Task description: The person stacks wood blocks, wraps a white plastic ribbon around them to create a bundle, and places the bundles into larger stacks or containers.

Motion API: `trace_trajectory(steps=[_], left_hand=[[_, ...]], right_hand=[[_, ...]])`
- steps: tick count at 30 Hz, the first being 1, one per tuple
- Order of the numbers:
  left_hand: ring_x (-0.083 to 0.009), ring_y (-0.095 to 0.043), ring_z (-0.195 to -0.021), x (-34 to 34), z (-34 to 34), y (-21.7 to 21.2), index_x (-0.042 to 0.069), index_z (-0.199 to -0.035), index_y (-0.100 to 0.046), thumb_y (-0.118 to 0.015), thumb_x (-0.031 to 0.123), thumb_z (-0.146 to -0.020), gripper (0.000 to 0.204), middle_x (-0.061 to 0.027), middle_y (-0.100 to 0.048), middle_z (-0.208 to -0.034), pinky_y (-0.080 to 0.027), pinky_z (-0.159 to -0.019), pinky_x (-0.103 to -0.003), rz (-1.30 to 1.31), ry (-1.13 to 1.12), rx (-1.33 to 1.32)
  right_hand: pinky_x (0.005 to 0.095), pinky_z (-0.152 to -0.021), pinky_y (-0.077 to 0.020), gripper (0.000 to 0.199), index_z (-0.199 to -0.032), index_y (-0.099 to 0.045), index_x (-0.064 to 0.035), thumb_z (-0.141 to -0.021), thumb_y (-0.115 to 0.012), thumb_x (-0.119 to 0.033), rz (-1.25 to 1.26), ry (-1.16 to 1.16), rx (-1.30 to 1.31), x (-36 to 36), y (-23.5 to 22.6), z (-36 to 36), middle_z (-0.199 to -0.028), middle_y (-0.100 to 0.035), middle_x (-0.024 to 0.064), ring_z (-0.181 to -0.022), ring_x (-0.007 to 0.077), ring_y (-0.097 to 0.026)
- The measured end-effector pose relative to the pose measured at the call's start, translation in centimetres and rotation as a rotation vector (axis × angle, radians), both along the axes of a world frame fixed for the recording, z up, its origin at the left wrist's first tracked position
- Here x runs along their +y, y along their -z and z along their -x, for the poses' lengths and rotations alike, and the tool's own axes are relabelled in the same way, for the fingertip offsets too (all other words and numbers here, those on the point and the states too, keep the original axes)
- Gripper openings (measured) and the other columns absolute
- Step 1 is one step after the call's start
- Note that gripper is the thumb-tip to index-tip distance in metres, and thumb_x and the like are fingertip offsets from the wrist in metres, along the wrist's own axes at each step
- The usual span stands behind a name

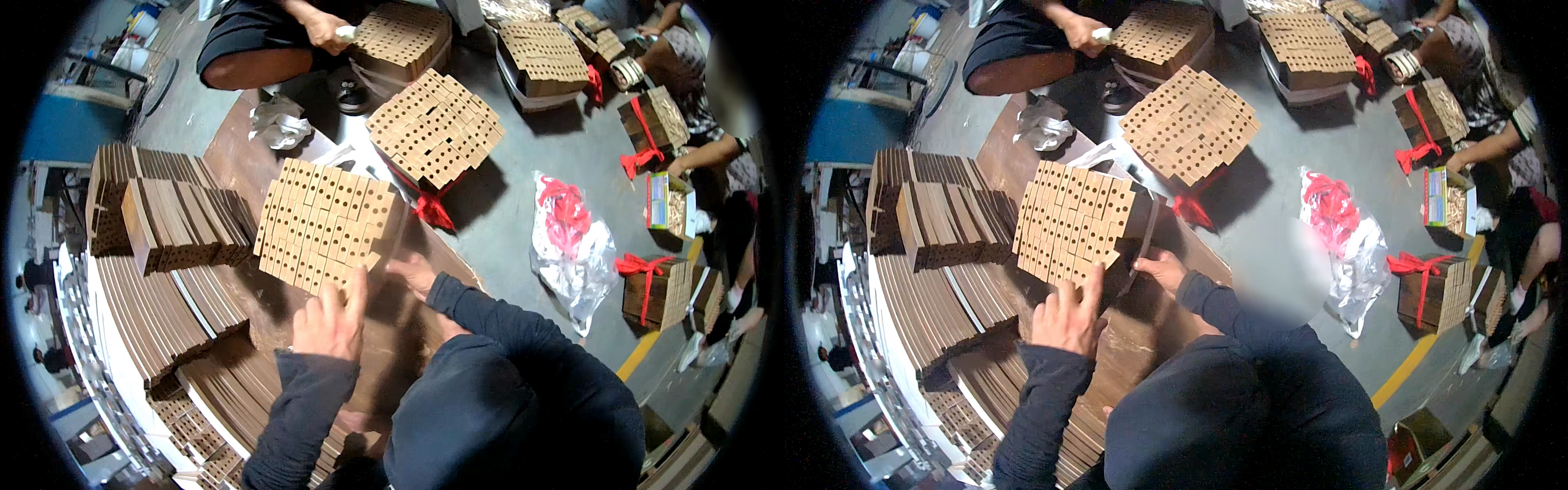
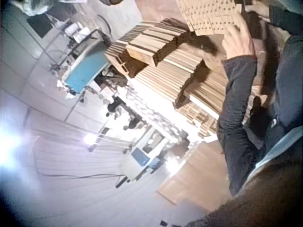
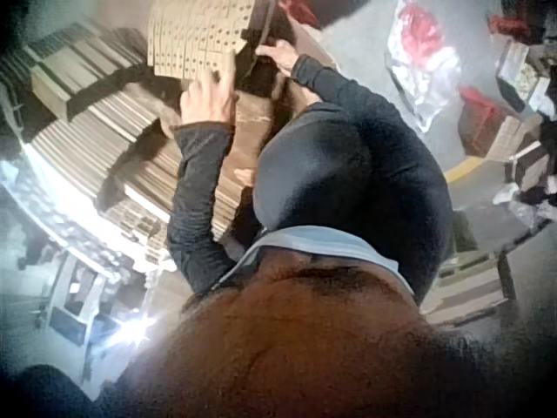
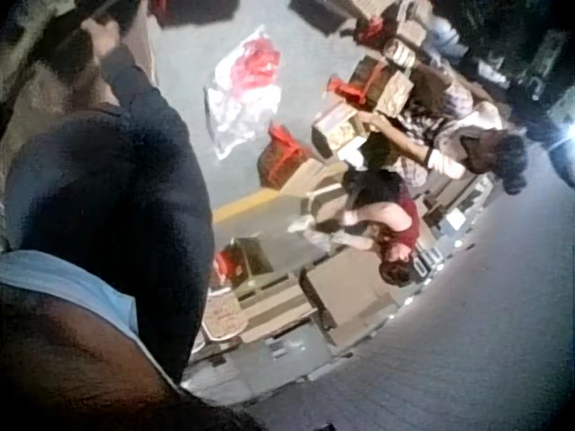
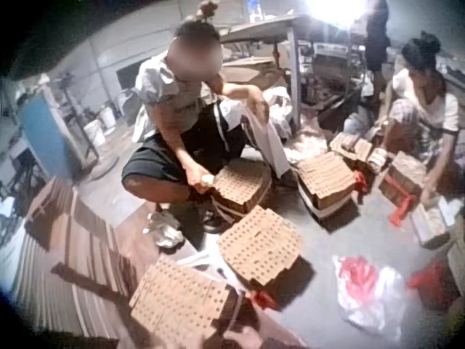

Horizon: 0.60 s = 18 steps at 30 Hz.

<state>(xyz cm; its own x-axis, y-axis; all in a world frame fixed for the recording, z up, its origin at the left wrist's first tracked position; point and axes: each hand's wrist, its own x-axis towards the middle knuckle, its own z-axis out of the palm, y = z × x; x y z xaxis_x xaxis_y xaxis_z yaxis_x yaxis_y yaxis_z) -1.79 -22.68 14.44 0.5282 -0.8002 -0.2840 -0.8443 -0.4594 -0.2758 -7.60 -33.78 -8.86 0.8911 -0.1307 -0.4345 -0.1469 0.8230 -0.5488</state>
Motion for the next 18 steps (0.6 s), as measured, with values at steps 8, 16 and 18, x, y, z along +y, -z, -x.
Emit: trace_trajectory(steps=[8, 16, 18], left_hand=[[-0.0225, -0.051, -0.064, -4.2, 0.1, 4.2, 0.024, -0.139, -0.028, -0.043, 0.016, -0.084, 0.057, -0.0107, -0.048, -0.083, -0.040, -0.054, -0.035, -0.309, 0.183, -0.213], [-0.0247, -0.051, -0.069, -4.8, 1.1, 5.9, 0.020, -0.140, -0.024, -0.040, 0.019, -0.086, 0.057, -0.0156, -0.048, -0.090, -0.041, -0.057, -0.035, -0.420, 0.215, -0.246], [-0.0242, -0.053, -0.071, -4.8, 1.1, 6.2, 0.020, -0.139, -0.026, -0.041, 0.019, -0.085, 0.056, -0.0143, -0.048, -0.090, -0.043, -0.059, -0.037, -0.392, 0.202, -0.230]], right_hand=[[0.0278, -0.087, -0.0396, 0.031, -0.112, -0.055, -0.0045, -0.082, -0.056, -0.010, -0.174, -0.099, -0.136, -0.2, 2.8, 0.4, -0.104, -0.059, 0.0034, -0.094, 0.0130, -0.053], [0.0300, -0.087, -0.0395, 0.028, -0.109, -0.054, -0.0034, -0.082, -0.052, -0.008, -0.282, -0.020, -0.289, 0.8, 2.9, 1.2, -0.105, -0.057, 0.0050, -0.098, 0.0145, -0.051], [0.0301, -0.086, -0.0407, 0.025, -0.107, -0.056, -0.0029, -0.082, -0.055, -0.007, -0.315, 0.067, -0.229, 1.2, 1.8, 1.2, -0.102, -0.058, 0.0049, -0.096, 0.0143, -0.052]])
